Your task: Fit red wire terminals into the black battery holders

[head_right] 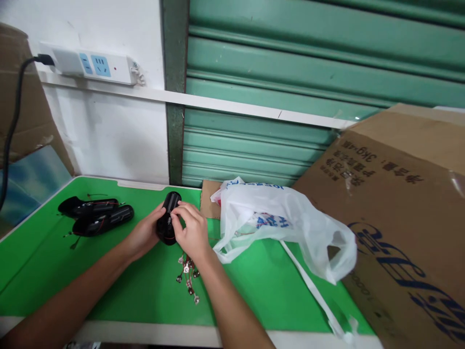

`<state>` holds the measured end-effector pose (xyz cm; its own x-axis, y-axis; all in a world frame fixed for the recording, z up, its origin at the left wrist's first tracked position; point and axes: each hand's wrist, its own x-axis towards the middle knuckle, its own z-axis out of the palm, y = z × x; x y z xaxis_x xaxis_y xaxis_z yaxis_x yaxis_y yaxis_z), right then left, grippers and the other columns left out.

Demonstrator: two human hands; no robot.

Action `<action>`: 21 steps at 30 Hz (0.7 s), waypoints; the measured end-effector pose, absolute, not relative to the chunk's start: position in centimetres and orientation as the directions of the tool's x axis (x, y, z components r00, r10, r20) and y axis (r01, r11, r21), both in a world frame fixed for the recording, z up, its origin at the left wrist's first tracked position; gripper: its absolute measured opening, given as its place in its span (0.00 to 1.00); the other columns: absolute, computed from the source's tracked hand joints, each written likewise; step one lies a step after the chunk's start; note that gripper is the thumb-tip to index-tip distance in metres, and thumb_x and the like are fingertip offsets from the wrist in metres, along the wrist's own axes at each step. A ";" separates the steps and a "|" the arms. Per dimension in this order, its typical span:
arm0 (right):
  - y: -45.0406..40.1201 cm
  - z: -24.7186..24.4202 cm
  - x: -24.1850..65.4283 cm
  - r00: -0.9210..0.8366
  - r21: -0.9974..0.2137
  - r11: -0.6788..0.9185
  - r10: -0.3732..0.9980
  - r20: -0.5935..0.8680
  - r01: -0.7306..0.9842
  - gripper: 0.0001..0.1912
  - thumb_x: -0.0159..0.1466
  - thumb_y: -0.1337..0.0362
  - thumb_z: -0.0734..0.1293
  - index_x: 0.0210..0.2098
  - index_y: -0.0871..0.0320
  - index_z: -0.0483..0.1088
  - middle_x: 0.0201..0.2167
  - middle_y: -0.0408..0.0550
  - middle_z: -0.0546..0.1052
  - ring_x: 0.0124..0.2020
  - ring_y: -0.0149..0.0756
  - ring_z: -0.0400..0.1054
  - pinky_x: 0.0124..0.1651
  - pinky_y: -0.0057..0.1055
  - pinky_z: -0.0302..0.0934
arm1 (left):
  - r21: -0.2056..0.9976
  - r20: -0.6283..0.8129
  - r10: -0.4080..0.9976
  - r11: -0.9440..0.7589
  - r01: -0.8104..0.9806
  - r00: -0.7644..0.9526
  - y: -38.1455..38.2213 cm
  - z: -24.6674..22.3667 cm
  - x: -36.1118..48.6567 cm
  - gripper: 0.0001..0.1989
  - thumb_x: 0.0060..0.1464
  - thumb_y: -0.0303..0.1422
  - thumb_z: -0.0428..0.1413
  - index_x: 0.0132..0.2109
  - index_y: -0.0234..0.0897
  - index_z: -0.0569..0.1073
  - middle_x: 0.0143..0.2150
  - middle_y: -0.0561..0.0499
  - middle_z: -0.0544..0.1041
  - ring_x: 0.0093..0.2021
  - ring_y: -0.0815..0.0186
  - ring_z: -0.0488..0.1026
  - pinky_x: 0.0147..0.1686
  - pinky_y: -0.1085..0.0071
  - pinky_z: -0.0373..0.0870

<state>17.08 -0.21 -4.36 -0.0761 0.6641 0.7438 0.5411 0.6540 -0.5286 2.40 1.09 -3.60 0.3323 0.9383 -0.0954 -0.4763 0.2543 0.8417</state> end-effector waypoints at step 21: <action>-0.5 -4.0 17.8 -0.234 -0.343 0.637 0.645 0.728 0.690 0.09 0.72 0.69 0.61 0.41 0.56 0.74 0.41 0.54 0.81 0.53 0.45 0.76 0.54 0.40 0.72 | 0.914 0.014 0.952 0.113 -0.391 0.307 1.2 -4.3 2.8 0.27 0.56 0.47 0.63 0.59 0.41 0.76 0.66 0.47 0.74 0.71 0.51 0.62 0.71 0.59 0.52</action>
